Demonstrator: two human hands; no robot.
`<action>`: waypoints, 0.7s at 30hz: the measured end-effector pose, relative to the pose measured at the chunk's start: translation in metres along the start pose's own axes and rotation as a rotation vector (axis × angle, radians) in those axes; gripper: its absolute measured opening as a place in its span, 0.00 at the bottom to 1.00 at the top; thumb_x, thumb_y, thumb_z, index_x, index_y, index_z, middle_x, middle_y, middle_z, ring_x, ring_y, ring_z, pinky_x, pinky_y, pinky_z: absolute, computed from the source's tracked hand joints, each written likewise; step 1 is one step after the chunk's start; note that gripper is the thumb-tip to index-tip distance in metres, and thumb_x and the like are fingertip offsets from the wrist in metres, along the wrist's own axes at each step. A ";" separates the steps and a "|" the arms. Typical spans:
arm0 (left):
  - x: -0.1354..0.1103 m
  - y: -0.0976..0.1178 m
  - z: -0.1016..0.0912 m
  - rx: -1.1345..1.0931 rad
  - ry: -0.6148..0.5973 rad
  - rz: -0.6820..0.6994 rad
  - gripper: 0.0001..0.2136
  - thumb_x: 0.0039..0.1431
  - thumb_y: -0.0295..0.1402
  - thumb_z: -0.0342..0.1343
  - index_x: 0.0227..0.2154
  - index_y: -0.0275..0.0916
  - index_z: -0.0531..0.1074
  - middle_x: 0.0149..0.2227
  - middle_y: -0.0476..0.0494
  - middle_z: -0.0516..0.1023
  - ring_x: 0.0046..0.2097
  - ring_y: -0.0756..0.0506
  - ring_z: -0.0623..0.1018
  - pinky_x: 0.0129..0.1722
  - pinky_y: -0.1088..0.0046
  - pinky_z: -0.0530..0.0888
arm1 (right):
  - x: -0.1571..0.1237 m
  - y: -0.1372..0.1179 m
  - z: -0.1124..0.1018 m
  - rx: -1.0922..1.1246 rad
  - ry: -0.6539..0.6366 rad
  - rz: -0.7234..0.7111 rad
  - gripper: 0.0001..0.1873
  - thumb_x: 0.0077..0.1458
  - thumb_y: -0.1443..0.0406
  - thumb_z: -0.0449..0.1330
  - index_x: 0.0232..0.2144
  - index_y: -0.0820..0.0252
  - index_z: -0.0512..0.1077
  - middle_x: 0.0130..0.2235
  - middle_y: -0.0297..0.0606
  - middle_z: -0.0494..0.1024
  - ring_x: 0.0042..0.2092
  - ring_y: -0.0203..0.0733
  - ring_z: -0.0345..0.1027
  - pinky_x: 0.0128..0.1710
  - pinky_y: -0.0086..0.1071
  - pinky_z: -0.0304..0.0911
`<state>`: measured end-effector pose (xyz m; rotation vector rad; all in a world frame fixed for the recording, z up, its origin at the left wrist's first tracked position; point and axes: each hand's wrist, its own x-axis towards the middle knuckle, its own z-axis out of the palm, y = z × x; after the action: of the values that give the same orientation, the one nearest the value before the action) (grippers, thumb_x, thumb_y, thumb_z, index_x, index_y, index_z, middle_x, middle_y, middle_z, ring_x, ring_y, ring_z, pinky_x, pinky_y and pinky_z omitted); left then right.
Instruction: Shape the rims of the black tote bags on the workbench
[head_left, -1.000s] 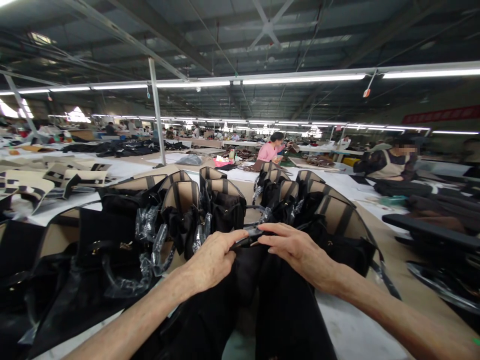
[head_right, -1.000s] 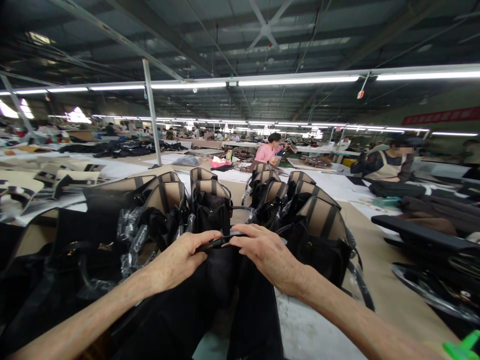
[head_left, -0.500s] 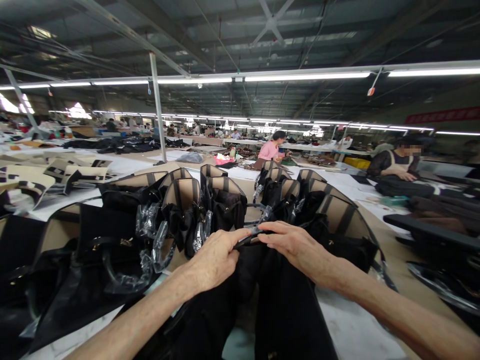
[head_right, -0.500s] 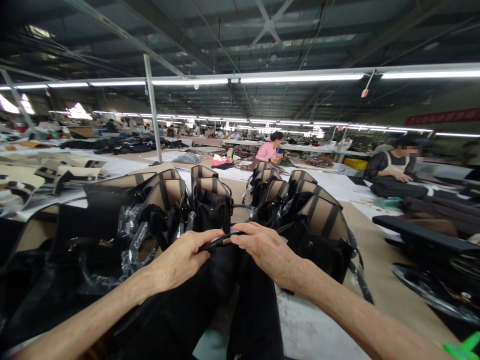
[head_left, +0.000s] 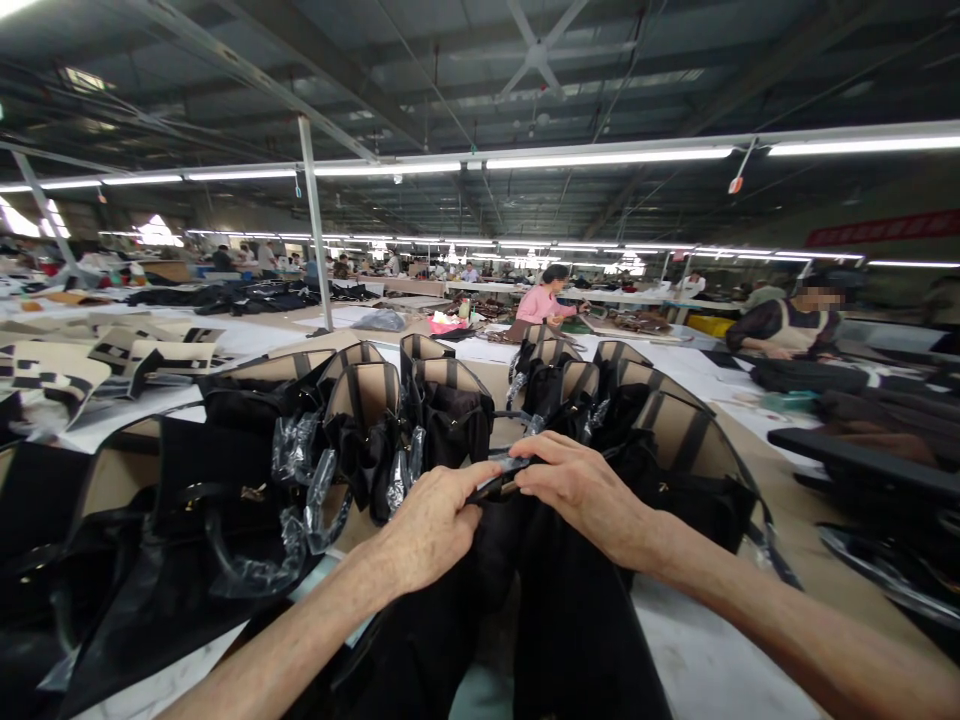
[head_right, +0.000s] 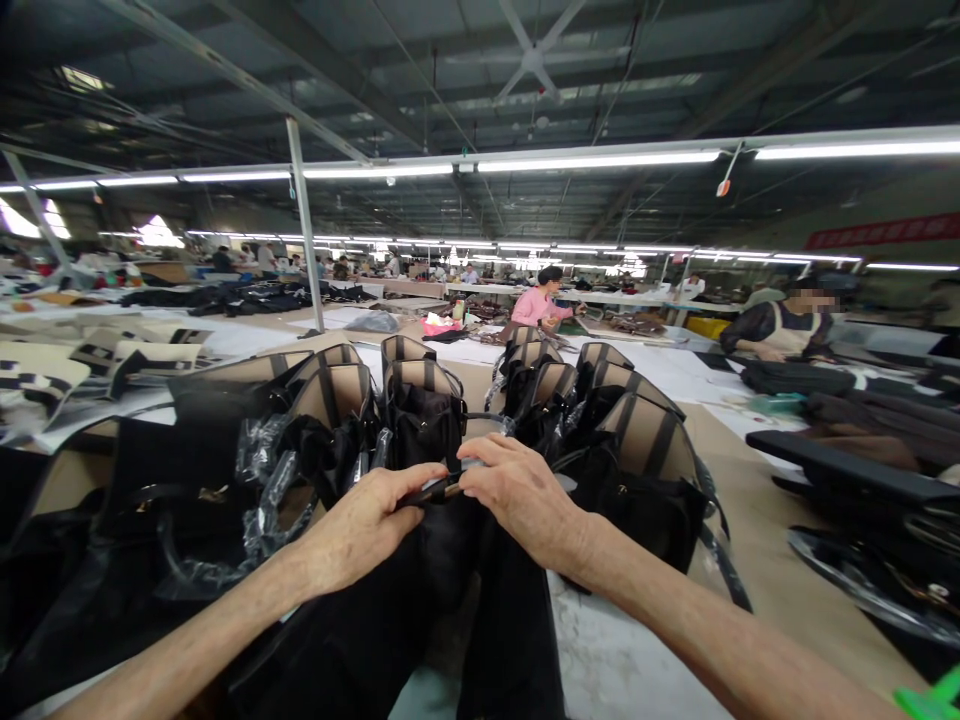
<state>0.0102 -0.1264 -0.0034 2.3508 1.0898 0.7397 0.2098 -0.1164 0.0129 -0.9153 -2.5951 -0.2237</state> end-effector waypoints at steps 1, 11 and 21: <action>0.000 -0.001 0.000 -0.004 -0.001 0.002 0.24 0.45 0.19 0.42 0.46 0.44 0.66 0.40 0.51 0.74 0.41 0.48 0.72 0.40 0.76 0.65 | 0.000 0.000 0.000 -0.004 -0.011 -0.001 0.12 0.55 0.71 0.48 0.28 0.58 0.71 0.41 0.38 0.69 0.41 0.39 0.60 0.40 0.33 0.59; 0.001 -0.002 0.003 -0.009 -0.005 0.021 0.27 0.46 0.18 0.42 0.48 0.48 0.64 0.40 0.53 0.74 0.41 0.48 0.73 0.40 0.76 0.66 | 0.005 0.005 0.003 -0.016 -0.056 -0.067 0.11 0.56 0.71 0.48 0.27 0.61 0.69 0.42 0.37 0.67 0.42 0.39 0.58 0.42 0.33 0.56; 0.001 -0.001 0.003 0.022 -0.013 -0.003 0.25 0.48 0.20 0.43 0.50 0.43 0.63 0.43 0.49 0.74 0.43 0.46 0.72 0.44 0.74 0.65 | 0.004 0.003 0.002 0.028 -0.030 -0.178 0.12 0.55 0.69 0.46 0.33 0.62 0.70 0.41 0.43 0.70 0.42 0.42 0.61 0.44 0.37 0.57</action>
<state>0.0121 -0.1260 -0.0057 2.3689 1.1009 0.7141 0.2083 -0.1117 0.0130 -0.6833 -2.7018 -0.2222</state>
